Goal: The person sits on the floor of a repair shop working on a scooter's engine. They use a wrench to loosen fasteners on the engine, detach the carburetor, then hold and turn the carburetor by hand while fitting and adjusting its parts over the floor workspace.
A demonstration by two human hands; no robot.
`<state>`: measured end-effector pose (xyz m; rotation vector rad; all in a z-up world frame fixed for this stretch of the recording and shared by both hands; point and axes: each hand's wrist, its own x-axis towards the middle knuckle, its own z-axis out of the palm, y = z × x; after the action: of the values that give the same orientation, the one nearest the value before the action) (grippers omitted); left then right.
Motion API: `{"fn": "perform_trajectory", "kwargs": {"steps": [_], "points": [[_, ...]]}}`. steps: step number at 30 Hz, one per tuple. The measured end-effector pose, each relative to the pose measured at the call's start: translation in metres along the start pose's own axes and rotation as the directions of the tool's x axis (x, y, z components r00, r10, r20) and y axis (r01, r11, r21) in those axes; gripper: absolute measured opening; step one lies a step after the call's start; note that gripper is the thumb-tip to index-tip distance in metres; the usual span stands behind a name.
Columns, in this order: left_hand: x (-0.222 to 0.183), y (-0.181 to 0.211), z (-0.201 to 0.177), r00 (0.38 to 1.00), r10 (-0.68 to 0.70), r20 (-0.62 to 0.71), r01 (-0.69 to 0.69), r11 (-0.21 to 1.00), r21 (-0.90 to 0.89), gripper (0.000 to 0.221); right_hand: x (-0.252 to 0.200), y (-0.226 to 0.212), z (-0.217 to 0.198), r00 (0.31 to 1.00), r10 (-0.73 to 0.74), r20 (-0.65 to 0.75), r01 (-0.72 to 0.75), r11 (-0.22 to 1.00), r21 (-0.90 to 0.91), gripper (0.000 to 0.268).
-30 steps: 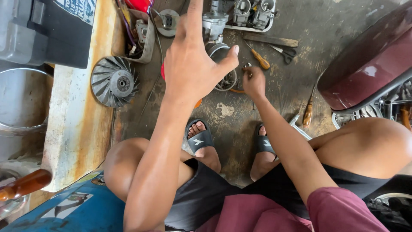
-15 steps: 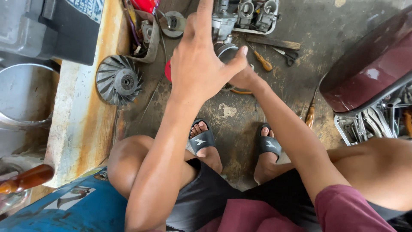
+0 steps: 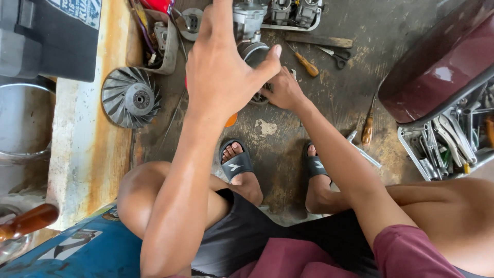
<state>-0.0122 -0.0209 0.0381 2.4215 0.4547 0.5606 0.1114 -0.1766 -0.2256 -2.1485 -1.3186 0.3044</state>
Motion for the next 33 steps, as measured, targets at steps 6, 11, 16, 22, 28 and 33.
{"fn": "perform_trajectory", "kwargs": {"steps": [6, 11, 16, 22, 28, 33], "points": [[-0.007, -0.009, 0.005, 1.000, 0.008, 0.003, -0.008, 0.998, 0.055, 0.097, -0.020, 0.013, -0.025, 0.975, 0.192, -0.112, -0.148, 0.937, 0.317, 0.019], [-0.008, -0.009, 0.007, 0.999, 0.042, 0.001, -0.042, 0.998, 0.056, 0.097, -0.033, 0.030, -0.010, 0.857, 0.503, -0.111, -0.317, 0.685, 0.656, 0.027], [-0.008, -0.011, 0.010, 0.998, 0.058, -0.002, -0.058, 0.997, 0.042, 0.099, -0.088, 0.132, 0.041, 0.684, 0.672, -0.284, -0.571, 0.735, 0.366, 0.027], [-0.007, -0.011, 0.012, 0.999, 0.037, 0.028, -0.039, 0.998, 0.057, 0.101, -0.112, 0.115, 0.075, 0.753, 0.622, -0.215, -0.646, 0.761, -0.062, 0.030], [-0.006, -0.011, 0.013, 0.997, 0.069, 0.028, -0.070, 0.997, 0.024, 0.100, -0.094, 0.119, 0.077, 0.684, 0.723, -0.099, -0.725, 0.658, -0.203, 0.032], [-0.007, -0.011, 0.009, 0.998, 0.062, 0.028, -0.062, 0.998, 0.001, 0.101, -0.098, 0.102, 0.073, 0.700, 0.697, -0.157, -0.700, 0.627, -0.342, 0.034]]}}
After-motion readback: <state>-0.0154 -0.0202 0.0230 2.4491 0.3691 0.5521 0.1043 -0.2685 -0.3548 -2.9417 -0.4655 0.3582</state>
